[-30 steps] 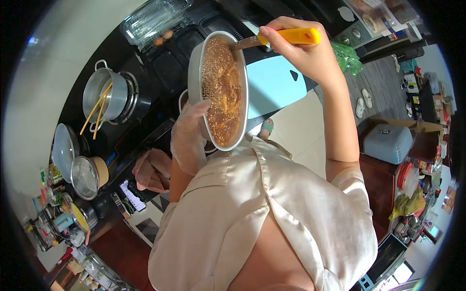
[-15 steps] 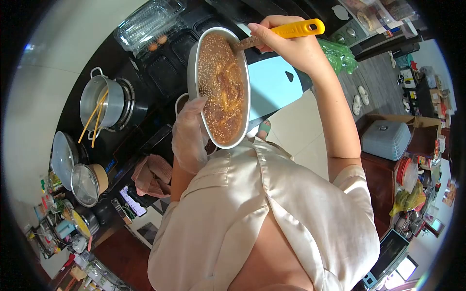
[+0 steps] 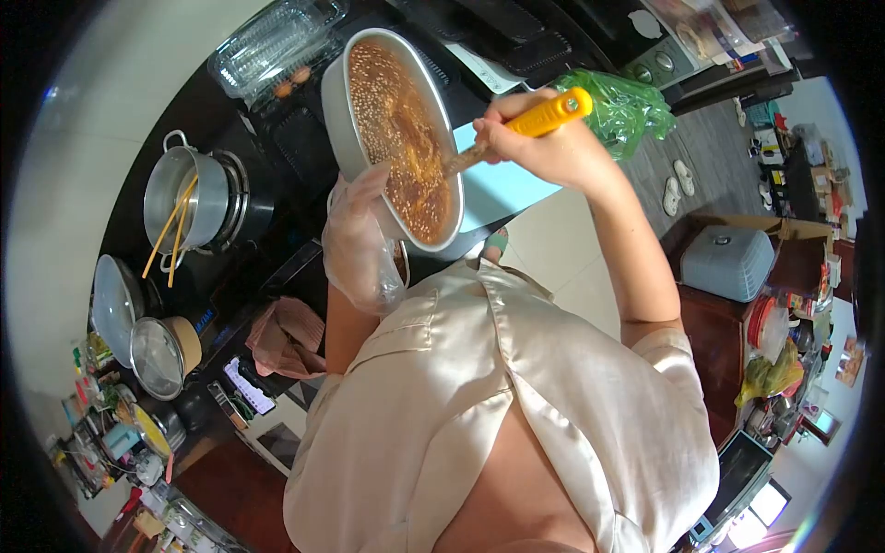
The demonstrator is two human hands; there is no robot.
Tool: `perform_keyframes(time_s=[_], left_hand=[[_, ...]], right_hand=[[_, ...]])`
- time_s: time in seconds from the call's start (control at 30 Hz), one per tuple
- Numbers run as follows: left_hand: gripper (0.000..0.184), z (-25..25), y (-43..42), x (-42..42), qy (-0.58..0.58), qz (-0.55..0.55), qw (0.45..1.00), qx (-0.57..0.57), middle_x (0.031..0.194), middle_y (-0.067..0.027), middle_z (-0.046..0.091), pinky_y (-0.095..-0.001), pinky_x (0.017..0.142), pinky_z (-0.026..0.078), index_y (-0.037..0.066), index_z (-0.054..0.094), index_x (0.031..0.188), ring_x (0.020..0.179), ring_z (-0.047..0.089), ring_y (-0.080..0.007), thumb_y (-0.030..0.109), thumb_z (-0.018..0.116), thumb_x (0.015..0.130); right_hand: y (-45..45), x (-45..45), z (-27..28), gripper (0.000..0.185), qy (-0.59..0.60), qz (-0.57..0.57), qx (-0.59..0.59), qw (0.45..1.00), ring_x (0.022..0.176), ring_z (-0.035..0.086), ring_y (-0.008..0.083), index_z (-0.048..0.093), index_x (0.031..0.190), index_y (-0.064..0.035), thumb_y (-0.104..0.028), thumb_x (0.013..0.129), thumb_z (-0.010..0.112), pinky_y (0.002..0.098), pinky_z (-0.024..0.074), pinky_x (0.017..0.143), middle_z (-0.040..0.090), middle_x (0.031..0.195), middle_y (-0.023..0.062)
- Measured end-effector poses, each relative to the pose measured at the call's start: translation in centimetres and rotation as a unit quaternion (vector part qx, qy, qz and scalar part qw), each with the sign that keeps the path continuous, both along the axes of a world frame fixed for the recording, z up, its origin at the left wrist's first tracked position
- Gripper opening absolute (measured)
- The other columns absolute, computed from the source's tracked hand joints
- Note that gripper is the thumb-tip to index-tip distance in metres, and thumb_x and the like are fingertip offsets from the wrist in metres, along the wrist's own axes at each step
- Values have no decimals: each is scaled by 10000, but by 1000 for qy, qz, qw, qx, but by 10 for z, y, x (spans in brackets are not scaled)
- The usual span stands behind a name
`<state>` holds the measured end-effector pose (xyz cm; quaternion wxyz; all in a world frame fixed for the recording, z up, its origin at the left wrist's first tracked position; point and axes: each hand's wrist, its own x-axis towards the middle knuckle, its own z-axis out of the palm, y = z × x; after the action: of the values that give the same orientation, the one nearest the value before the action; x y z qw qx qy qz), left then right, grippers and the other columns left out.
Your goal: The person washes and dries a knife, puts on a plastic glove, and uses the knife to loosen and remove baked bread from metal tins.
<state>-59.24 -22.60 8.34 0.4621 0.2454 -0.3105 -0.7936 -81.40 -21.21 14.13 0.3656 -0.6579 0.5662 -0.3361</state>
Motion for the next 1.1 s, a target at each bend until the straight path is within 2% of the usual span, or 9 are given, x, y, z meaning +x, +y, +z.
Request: perform_keyframes(time_s=[0.13,0.3,0.4,0.47,0.53,0.63,0.77,0.9,1.1], left_hand=[[628,-5,-8,-5,-25,76,994,-73,1134,-143,533,-333,871,457,-30,381,1269,993,570,-223,189,630,737],[723,-15,-14,-15,-47,139,983,-113,1136,-117,510,-329,882,431,-12,351,1294,991,535,-202,203,699,698],[711,-20,-14,-13,-104,175,966,-156,1140,-123,507,-331,877,435,-10,347,1297,986,538,-208,196,686,707],[686,-32,-17,-4,-122,176,962,-171,1142,-134,509,-335,875,443,-11,347,1297,987,547,-218,181,665,721],[634,-41,-21,4,11,47,998,-33,1179,-178,501,-355,889,457,-49,330,1295,1026,560,-261,200,586,771],[616,-10,-4,2,69,-15,997,18,1217,-217,482,-386,919,458,-95,312,1287,1070,552,-301,224,517,802],[620,-4,7,7,28,-38,992,116,1223,-226,476,-408,955,436,-105,310,1287,1090,540,-302,230,495,799],[667,-2,9,3,69,-73,984,145,1213,-206,489,-390,946,441,-75,322,1297,1077,548,-285,246,543,756],[683,6,11,-5,72,-77,986,132,1206,-195,498,-371,926,450,-64,327,1303,1067,554,-273,249,567,746]], right_hand=[[9,7,-22,216,-222,-95,154,958,569,635,152,601,730,32,-152,837,564,229,522,526,620,646,99],[16,8,-45,222,-304,-198,262,894,496,622,195,598,758,45,-167,796,544,256,530,490,621,648,137],[12,-3,-50,212,-341,-255,245,871,492,622,202,588,776,36,-169,788,536,270,523,459,609,611,141],[8,-19,-35,232,-362,-255,126,888,506,622,197,588,771,42,-187,796,557,286,531,488,615,654,141],[-4,-21,-13,268,-360,-228,2,904,547,633,185,606,793,26,-239,825,588,276,533,536,625,692,122],[-21,-12,11,304,-175,-161,-135,962,604,635,137,652,788,-11,-312,829,632,223,489,556,640,697,59],[-29,-8,24,267,58,-101,-238,964,528,588,124,653,730,-29,-283,813,652,248,448,491,612,587,54],[-33,-3,30,238,108,-67,-251,960,518,590,187,648,736,-35,-261,811,643,263,445,484,609,584,67],[-42,-2,15,283,64,-65,-168,982,542,610,152,616,696,-31,-262,851,569,275,471,524,623,593,53]])
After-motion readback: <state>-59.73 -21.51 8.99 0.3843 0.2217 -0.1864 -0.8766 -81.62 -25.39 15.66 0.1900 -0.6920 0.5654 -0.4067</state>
